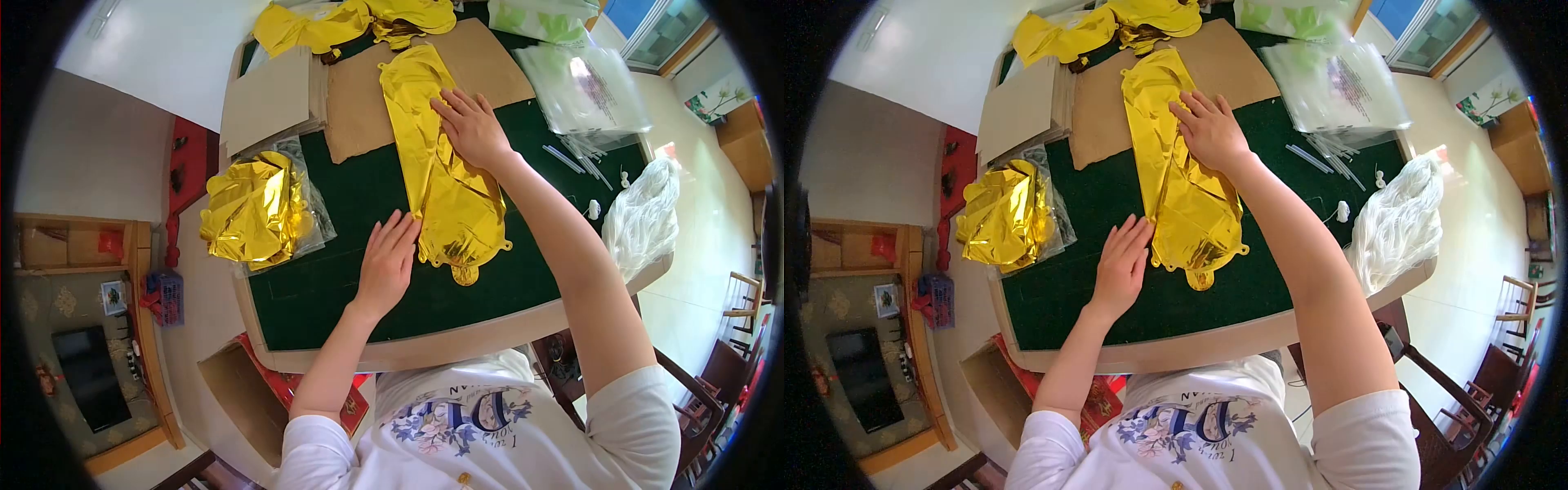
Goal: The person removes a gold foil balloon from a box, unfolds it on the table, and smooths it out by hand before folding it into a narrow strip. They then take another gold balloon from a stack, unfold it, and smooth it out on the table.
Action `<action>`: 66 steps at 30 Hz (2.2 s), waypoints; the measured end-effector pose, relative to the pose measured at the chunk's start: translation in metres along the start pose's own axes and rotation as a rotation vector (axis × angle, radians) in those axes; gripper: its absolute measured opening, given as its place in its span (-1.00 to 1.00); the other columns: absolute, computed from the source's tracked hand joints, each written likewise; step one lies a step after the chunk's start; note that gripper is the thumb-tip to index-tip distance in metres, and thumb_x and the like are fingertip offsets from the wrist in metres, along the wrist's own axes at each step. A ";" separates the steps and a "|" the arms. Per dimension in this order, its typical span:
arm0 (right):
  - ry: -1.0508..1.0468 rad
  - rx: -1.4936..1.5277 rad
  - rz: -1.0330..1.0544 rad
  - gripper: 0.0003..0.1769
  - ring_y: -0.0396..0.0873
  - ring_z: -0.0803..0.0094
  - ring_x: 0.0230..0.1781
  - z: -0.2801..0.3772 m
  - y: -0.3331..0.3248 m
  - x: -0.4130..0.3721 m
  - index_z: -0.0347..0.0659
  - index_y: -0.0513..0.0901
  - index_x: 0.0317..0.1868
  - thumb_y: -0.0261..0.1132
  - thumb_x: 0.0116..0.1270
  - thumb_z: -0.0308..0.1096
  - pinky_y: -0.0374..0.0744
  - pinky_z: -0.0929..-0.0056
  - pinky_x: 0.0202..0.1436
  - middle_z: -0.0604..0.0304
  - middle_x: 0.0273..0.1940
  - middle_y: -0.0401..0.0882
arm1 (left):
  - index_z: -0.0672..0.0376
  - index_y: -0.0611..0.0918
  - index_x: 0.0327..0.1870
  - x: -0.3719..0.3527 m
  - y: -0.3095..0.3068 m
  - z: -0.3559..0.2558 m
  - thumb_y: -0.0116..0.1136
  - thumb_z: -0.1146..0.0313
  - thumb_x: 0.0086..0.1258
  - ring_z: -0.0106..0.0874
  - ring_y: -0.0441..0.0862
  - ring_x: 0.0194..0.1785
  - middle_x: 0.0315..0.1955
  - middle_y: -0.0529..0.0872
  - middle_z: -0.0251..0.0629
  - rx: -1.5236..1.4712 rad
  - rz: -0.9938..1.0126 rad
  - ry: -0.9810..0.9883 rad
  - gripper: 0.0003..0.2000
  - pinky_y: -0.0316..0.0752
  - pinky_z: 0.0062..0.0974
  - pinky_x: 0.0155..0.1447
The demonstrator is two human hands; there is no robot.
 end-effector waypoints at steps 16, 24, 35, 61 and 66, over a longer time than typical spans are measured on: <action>0.015 0.006 0.040 -0.48 0.10 0.26 0.50 0.001 -0.001 0.001 0.01 0.28 0.44 -0.14 0.55 -0.09 0.05 0.06 0.52 0.15 0.46 0.21 | 0.22 0.55 0.20 0.001 0.004 -0.005 0.04 0.57 0.38 -0.18 0.39 0.38 0.24 0.54 -0.13 -0.047 -0.089 -0.017 -0.64 0.24 -0.14 0.45; 0.024 0.028 0.014 -0.49 0.11 0.24 0.50 -0.001 0.001 0.001 0.00 0.31 0.42 -0.11 0.53 -0.10 0.04 0.05 0.53 0.13 0.45 0.22 | 0.21 0.64 -0.02 0.011 0.002 -0.006 0.18 0.47 0.32 -0.15 0.36 0.39 0.25 0.52 -0.17 0.029 -0.105 0.081 -0.78 0.28 -0.11 0.39; 0.008 0.005 0.003 -0.50 0.12 0.25 0.49 -0.001 -0.001 0.001 0.02 0.33 0.41 -0.11 0.52 -0.11 0.07 0.04 0.52 0.14 0.44 0.23 | 0.08 0.41 0.30 0.043 -0.003 0.007 0.13 0.31 0.41 -0.19 0.13 0.52 0.40 0.33 -0.21 0.084 -0.035 0.056 -0.56 0.06 0.01 0.49; 0.011 -0.006 0.000 -0.50 0.13 0.25 0.49 0.000 -0.001 0.000 0.00 0.34 0.40 -0.10 0.51 -0.13 0.09 0.05 0.51 0.14 0.44 0.23 | -0.16 0.48 0.33 0.016 -0.008 0.009 0.24 0.01 0.31 -0.14 -0.05 0.57 0.49 0.16 -0.24 0.126 0.229 0.083 -0.46 -0.15 0.14 0.52; 0.011 -0.002 0.003 -0.50 0.13 0.27 0.49 0.000 -0.001 0.000 0.02 0.34 0.40 -0.09 0.51 -0.13 0.08 0.04 0.51 0.15 0.44 0.24 | -0.01 0.47 0.31 0.084 -0.013 0.035 0.04 0.16 0.47 -0.17 0.05 0.55 0.44 0.28 -0.24 0.082 0.032 0.091 -0.59 -0.07 0.11 0.50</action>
Point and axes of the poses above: each hand's wrist, its own x-axis towards the middle knuckle, its own y-axis out of the palm, z = x × y, the point moved 4 cm from there along x, towards the middle knuckle
